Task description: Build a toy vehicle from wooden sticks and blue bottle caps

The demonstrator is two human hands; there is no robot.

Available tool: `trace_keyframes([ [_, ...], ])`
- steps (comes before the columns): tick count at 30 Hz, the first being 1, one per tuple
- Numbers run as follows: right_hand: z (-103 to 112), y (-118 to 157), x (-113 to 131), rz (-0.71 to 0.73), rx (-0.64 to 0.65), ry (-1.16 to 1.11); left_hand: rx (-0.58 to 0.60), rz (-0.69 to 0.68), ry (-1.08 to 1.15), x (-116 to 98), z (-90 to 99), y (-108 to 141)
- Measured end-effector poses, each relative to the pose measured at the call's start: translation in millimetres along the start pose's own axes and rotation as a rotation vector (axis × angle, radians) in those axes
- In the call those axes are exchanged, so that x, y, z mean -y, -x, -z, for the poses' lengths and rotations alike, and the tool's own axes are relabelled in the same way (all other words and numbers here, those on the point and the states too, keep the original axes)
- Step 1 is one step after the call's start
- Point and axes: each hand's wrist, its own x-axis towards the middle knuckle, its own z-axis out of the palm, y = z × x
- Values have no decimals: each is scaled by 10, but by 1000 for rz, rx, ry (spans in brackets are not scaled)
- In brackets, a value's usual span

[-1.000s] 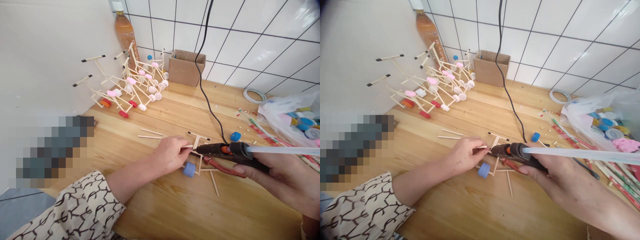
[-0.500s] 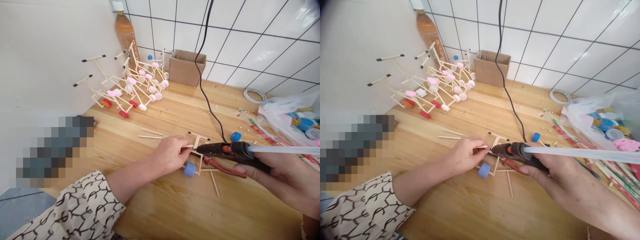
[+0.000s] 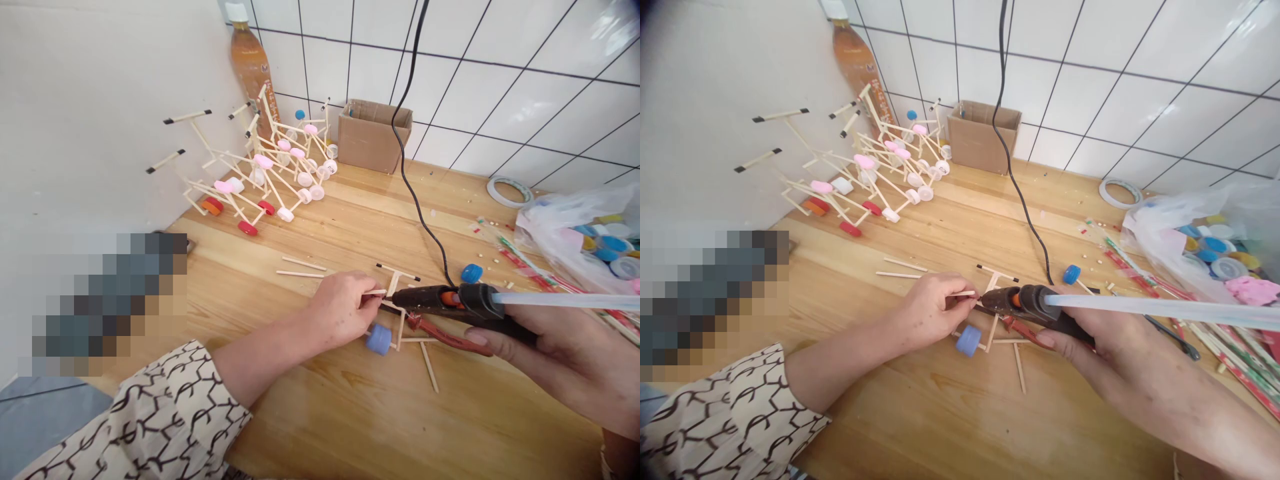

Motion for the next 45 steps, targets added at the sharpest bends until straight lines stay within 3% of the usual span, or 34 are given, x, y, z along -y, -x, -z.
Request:
trace_keyframes([
  [45,63,38,-71,15,-8,81,37,9,-12,1,16,-11],
])
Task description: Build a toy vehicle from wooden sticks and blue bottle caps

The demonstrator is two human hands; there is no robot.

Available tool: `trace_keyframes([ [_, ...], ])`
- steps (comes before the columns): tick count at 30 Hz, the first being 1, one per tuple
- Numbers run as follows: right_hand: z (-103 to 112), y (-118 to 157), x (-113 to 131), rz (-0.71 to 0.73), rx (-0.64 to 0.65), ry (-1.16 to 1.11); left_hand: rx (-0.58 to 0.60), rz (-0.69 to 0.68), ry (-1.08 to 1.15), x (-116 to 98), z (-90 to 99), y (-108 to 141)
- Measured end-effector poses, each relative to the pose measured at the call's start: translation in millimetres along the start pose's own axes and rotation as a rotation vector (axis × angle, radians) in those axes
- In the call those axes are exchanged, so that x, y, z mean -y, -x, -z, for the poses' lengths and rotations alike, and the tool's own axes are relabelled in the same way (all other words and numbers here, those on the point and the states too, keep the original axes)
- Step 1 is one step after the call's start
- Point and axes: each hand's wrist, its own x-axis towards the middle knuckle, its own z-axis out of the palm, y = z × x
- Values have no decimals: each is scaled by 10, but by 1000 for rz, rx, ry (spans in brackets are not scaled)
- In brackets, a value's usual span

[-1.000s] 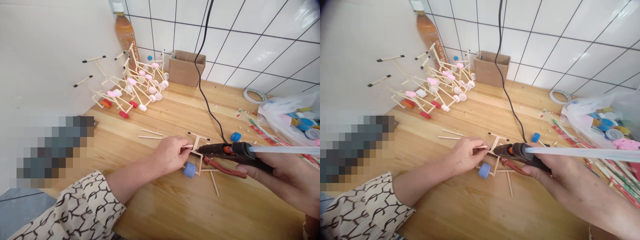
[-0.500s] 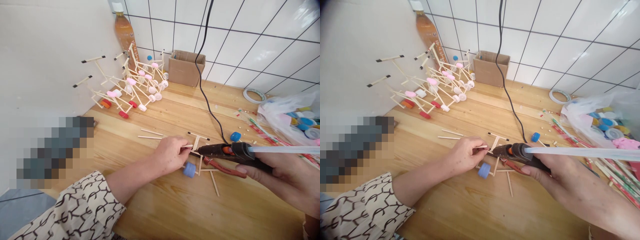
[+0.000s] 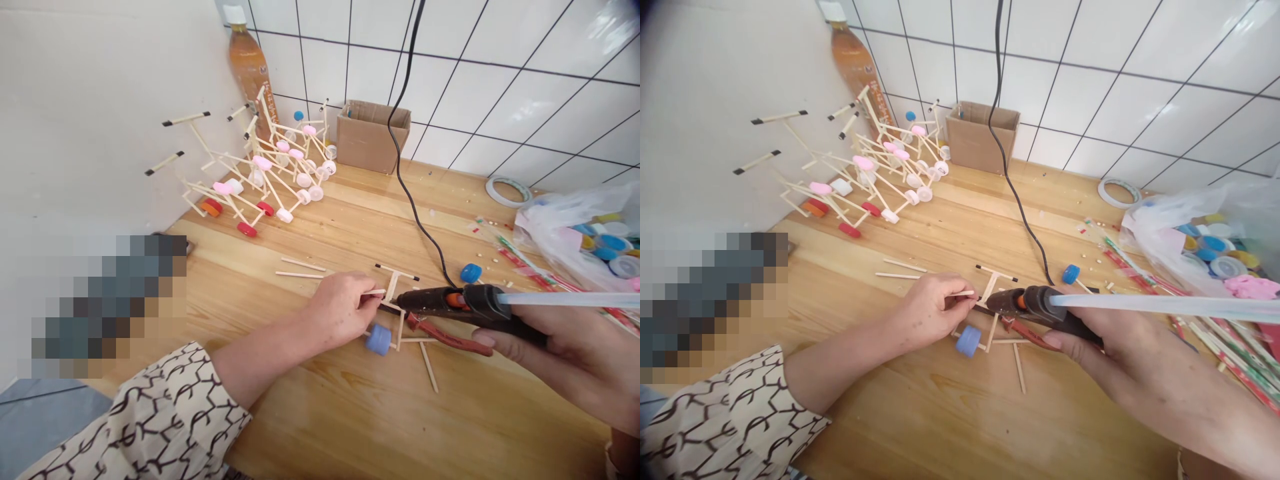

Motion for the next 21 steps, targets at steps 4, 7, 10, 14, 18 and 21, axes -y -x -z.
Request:
trace_keyframes([
  [4,7,17,5,1,22,-9,-6,11,15,-6,-7,4],
  [7,11,16,14,-22,20,-19,-6,1,14,-2,-9,3],
  [10,6,1,21,-22,15,-48,-2,0,1,4,-8,1],
  [14,4,-12,39,-21,10,-79,-7,3,1,7,-11,0],
  [18,11,-8,48,-20,26,-57,-8,5,1,4,-11,2],
  [21,10,-8,42,-20,27,-23,-2,9,-1,0,-8,3],
])
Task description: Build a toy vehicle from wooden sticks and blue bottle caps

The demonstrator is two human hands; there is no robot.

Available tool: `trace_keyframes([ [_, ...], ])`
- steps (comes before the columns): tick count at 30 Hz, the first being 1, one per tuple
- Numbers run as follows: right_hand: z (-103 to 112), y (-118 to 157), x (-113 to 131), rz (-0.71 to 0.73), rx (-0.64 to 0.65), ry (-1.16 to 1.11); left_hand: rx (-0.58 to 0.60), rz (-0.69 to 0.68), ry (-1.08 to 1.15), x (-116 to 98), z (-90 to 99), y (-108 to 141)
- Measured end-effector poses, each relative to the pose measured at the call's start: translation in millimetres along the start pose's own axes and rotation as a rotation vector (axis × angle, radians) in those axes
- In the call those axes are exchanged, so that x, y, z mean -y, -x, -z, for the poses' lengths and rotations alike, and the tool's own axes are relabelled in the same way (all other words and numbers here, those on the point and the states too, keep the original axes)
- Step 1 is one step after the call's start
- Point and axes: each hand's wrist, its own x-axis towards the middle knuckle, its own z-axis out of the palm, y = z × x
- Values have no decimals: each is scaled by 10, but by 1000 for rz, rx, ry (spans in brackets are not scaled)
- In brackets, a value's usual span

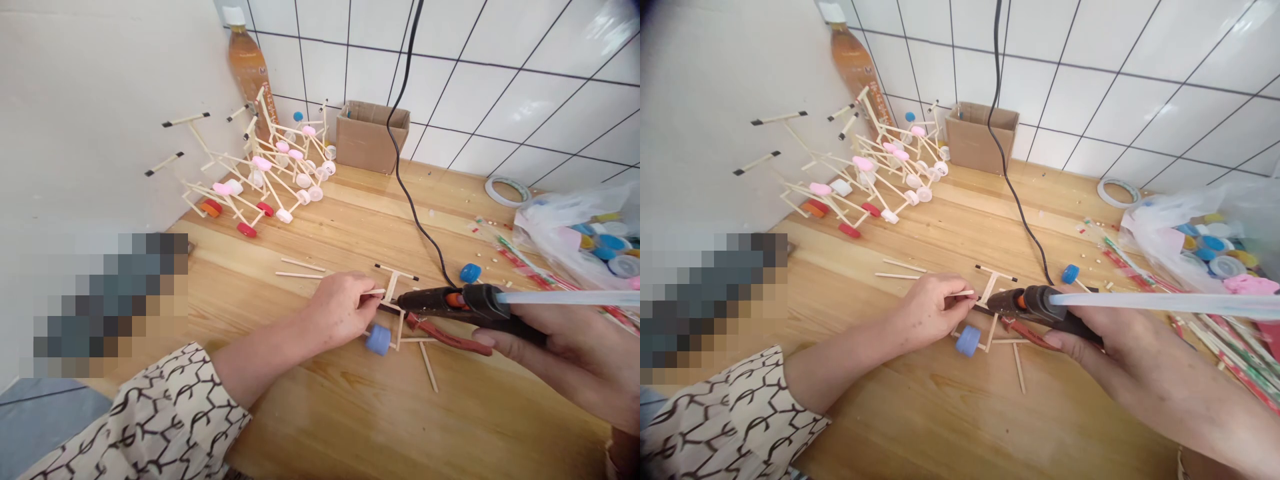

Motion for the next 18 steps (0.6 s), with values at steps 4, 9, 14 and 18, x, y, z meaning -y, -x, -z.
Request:
trace_keyframes([
  [4,3,-5,-8,18,-13,-7,5,2,1,-1,1,0],
  [9,2,8,-17,-1,7,-32,3,-5,0,4,0,-4],
  [14,-17,14,-29,-15,12,-41,1,-13,5,9,-2,-5],
  [18,-19,11,-24,-21,27,-42,1,-22,3,11,0,-7],
])
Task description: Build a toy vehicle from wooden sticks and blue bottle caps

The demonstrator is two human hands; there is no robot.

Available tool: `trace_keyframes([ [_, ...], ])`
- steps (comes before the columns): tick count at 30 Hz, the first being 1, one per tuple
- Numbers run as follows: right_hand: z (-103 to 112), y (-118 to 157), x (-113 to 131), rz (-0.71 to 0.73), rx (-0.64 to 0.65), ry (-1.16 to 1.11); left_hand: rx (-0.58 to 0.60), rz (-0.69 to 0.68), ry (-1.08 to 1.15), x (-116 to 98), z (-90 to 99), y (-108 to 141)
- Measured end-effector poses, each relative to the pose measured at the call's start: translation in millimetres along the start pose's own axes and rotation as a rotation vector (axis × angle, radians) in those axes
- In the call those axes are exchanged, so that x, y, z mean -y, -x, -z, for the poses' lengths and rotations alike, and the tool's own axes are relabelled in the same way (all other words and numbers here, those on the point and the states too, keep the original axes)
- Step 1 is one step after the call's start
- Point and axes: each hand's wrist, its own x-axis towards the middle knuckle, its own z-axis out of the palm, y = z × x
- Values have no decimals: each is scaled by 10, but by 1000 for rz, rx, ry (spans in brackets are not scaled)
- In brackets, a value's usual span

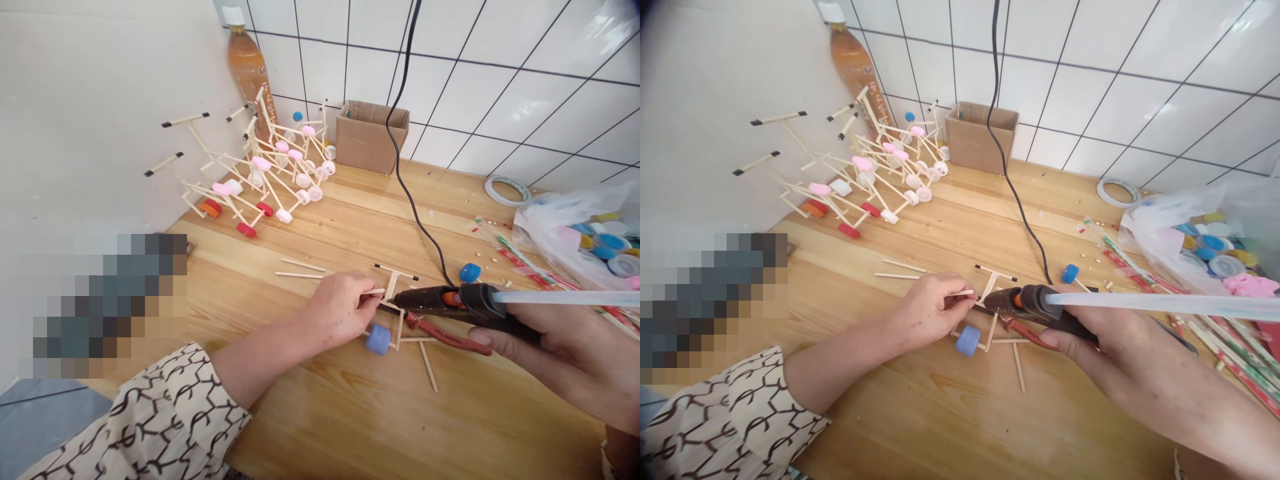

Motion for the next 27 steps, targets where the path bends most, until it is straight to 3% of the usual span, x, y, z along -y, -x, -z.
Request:
trace_keyframes([
  [27,5,-38,52,43,-13,-44,-39,-24,11,6,-16,2],
])
